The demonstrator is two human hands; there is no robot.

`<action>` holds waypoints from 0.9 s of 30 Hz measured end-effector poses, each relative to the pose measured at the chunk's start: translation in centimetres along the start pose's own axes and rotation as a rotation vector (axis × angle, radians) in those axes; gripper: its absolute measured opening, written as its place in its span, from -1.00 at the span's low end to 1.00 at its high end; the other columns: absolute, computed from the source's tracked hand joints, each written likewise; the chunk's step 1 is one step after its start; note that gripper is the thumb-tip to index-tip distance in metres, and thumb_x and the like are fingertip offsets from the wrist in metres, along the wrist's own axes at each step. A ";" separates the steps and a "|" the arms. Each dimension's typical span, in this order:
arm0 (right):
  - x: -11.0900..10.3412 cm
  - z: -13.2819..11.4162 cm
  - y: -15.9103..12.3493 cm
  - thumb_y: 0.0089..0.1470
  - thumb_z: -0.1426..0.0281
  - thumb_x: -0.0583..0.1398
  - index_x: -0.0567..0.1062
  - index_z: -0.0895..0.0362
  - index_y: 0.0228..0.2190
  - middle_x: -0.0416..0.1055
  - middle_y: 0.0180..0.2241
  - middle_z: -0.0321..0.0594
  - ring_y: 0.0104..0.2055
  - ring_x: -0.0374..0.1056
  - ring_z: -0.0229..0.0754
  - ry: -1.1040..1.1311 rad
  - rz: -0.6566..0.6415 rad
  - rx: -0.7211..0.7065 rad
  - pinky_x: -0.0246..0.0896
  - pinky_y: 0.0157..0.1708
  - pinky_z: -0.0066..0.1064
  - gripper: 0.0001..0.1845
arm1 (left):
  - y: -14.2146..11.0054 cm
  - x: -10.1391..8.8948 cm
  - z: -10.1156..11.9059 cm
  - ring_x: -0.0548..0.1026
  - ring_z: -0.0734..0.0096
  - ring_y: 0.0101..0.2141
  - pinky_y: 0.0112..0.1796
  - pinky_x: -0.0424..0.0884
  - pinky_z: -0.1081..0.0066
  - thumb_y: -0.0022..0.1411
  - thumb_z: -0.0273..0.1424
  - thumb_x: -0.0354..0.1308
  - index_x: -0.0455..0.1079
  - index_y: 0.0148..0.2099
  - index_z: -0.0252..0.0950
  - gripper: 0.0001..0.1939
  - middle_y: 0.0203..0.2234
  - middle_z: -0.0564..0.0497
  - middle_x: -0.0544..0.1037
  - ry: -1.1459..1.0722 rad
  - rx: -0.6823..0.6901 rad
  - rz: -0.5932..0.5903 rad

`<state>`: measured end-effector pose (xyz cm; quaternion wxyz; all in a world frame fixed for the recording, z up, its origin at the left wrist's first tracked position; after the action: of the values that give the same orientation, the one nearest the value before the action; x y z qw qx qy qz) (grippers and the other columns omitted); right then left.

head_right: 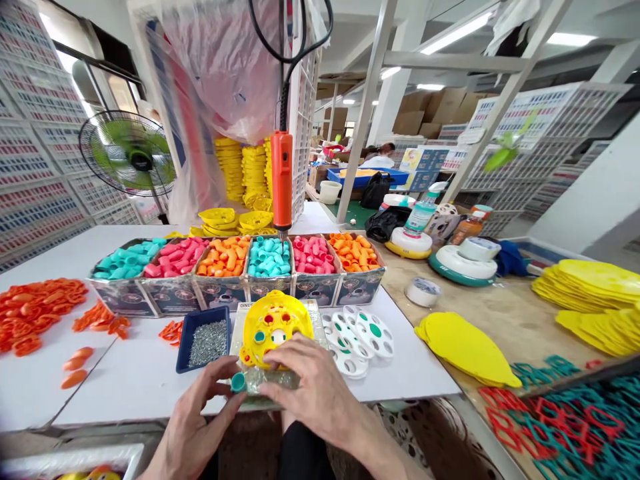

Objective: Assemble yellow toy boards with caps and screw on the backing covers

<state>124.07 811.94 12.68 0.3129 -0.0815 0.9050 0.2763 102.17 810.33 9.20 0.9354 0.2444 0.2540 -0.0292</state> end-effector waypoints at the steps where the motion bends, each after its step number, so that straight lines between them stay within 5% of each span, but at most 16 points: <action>1: 0.7 -0.6 -0.1 0.11 0.11 0.34 0.60 -0.02 -0.16 0.61 -0.20 -0.19 -0.14 0.51 -0.06 0.012 0.010 0.005 0.40 -0.09 -0.23 -0.69 | 0.1 0.2 0.0 0.63 0.40 -0.44 -0.38 0.65 0.41 0.25 -0.46 0.19 0.31 0.12 -0.09 -0.59 -0.25 0.04 0.64 0.006 0.014 0.000; 7: 3.0 -2.0 -0.5 0.12 0.14 0.34 0.58 0.00 -0.27 0.59 -0.35 -0.22 -0.30 0.51 -0.08 -0.046 0.103 0.026 0.39 -0.30 -0.29 -0.78 | 0.0 1.1 0.0 0.65 0.33 -0.36 -0.29 0.65 0.36 0.19 -0.55 0.12 0.27 0.14 -0.07 -0.51 -0.23 0.03 0.65 0.117 0.171 0.014; 13: -1.1 1.6 0.1 0.30 0.28 0.16 0.57 0.06 -0.10 0.60 -0.19 -0.11 -0.15 0.49 -0.02 -0.270 0.239 0.050 0.41 -0.15 -0.16 -0.76 | 0.1 0.8 -0.3 0.64 0.19 -0.23 -0.20 0.63 0.27 0.29 -0.34 0.19 0.30 0.11 -0.08 -0.64 -0.20 -0.05 0.61 0.260 0.184 0.052; 19: -1.6 4.2 1.1 0.22 0.41 0.18 0.57 0.08 -0.03 0.57 -0.09 -0.10 -0.03 0.40 0.05 -0.469 0.100 0.089 0.41 -0.09 -0.08 -0.70 | 0.3 0.4 -1.2 0.62 0.13 -0.16 -0.15 0.62 0.23 0.29 -0.37 0.16 0.34 0.08 -0.09 -0.69 -0.15 -0.09 0.60 0.302 0.201 0.090; 27: -1.2 4.6 0.7 0.16 0.53 0.20 0.58 0.04 -0.04 0.58 -0.10 -0.21 -0.05 0.40 0.00 -0.415 0.111 0.121 0.39 -0.07 -0.14 -0.65 | 0.0 0.7 -2.0 0.61 0.16 -0.12 -0.10 0.59 0.25 0.32 -0.36 0.14 0.31 0.11 -0.14 -0.69 -0.11 -0.10 0.58 0.332 0.182 0.046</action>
<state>127.16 815.02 10.72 0.4809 0.0458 0.8393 0.2494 101.88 811.32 7.36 0.8550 0.3354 0.3954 0.0102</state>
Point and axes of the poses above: each hand's wrist, its own y-axis towards the middle knuckle, its own x-axis out of the palm, z = x × y, the point moved 1 cm from there along y, towards the middle knuckle
